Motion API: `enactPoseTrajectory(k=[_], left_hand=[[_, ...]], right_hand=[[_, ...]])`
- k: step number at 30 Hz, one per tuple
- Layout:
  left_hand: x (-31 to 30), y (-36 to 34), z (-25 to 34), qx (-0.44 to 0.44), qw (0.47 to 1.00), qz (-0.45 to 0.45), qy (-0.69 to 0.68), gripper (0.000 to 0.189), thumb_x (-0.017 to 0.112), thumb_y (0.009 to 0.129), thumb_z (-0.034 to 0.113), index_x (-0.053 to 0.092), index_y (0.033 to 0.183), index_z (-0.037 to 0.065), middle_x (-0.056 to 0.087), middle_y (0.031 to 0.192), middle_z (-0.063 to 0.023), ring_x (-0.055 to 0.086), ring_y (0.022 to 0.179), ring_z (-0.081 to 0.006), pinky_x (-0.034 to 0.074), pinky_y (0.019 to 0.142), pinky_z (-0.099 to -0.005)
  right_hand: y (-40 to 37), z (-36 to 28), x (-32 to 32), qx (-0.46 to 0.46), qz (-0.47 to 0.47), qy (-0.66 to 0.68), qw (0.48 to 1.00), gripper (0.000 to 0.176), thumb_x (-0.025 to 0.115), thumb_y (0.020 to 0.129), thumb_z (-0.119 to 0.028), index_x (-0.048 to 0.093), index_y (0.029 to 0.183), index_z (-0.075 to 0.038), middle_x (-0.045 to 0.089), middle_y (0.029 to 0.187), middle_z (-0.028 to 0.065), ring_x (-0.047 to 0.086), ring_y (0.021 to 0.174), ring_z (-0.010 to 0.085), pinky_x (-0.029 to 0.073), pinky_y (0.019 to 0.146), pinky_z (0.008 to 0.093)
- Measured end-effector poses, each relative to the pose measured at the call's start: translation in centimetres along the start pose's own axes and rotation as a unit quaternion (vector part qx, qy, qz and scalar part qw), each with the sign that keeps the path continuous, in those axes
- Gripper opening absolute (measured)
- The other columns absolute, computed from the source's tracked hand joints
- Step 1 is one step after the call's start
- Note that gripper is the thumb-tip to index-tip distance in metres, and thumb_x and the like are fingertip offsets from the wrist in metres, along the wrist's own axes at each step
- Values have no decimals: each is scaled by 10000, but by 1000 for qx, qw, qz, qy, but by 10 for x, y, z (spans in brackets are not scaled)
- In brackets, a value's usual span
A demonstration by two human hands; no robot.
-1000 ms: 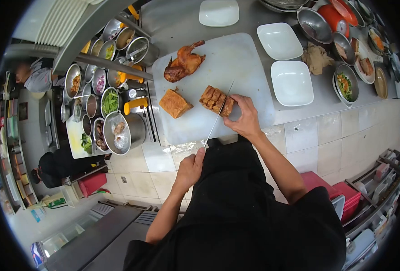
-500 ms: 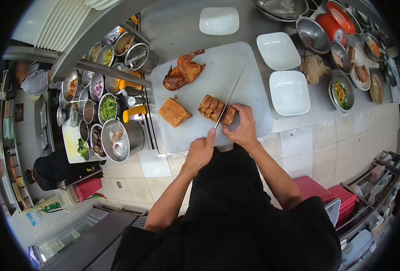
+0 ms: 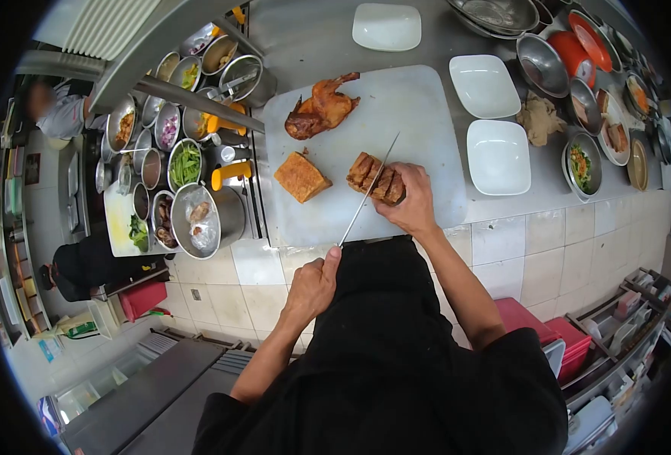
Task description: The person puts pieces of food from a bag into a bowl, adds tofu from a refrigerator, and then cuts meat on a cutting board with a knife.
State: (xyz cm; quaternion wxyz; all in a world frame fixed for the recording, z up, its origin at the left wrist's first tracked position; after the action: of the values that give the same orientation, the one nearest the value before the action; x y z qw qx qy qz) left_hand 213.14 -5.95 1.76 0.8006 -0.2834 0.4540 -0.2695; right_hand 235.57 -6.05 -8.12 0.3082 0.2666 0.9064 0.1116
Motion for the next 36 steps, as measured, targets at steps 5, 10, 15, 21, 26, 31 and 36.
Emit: enactPoseTrajectory(k=[5,10,15,21,26,31,36], left_hand=[[1,-4,-1,2,1000,-2,28,775,337,956,590,610,780,-113,580,790,-390,583,837,-531,451,769,-516],[11,5,-7,-3,1000,7,29,755,354,960,566,604,767,-119,581,791,-392,583,848,-536,454,776,-522],[28,16,-4,-5,999,25,24,760,347,962,557,618,803,-135,585,819,-397,585,878,-534,450,808,-527],[26,15,-11,-54,997,-34,35,782,316,963,562,629,833,-143,571,832,-412,553,924,-553,432,851,-532],[38,71,35,10,1000,-7,11,785,303,964,566,634,797,-127,577,856,-402,551,932,-544,427,863,-528],[23,53,21,38,999,15,-36,778,324,960,576,629,795,-120,589,832,-384,570,887,-532,438,828,-506],[-15,9,11,-37,997,7,-66,807,309,949,618,611,751,-104,601,785,-351,598,837,-483,446,792,-479]], right_hand=[[1,-4,-1,11,-11,-7,1000,599,801,548,-150,558,1084,-33,609,1042,112,531,996,319,418,886,412],[1,-1,2,-16,10,-23,1000,586,784,550,-142,562,1081,-38,605,1022,119,538,980,325,419,866,416],[4,-2,3,4,-5,-28,1000,580,776,539,-140,567,1071,-39,612,997,113,545,970,326,420,852,417],[5,-1,3,15,-15,-20,1000,570,751,533,-132,571,1067,-45,617,981,109,548,961,327,424,845,418],[2,-3,2,2,-24,-27,999,586,752,527,-134,563,1075,-40,614,976,125,545,957,342,431,840,429],[11,-12,0,8,5,-25,1000,657,790,509,-170,544,1104,-38,598,1024,154,526,997,360,421,875,449],[24,-31,-1,7,-15,-52,999,662,814,502,-204,556,1092,-47,602,1065,132,523,1028,337,408,879,444]])
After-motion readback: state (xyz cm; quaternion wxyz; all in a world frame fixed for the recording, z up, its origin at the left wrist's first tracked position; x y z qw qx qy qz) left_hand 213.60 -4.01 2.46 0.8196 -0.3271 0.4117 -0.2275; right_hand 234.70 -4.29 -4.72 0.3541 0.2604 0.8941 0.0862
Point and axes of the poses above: each hand's wrist, its own y-axis towards the middle knuckle, its own x-axis out of the palm, z = x × y, the point moved 2 cm from there along y, towards the middle knuckle
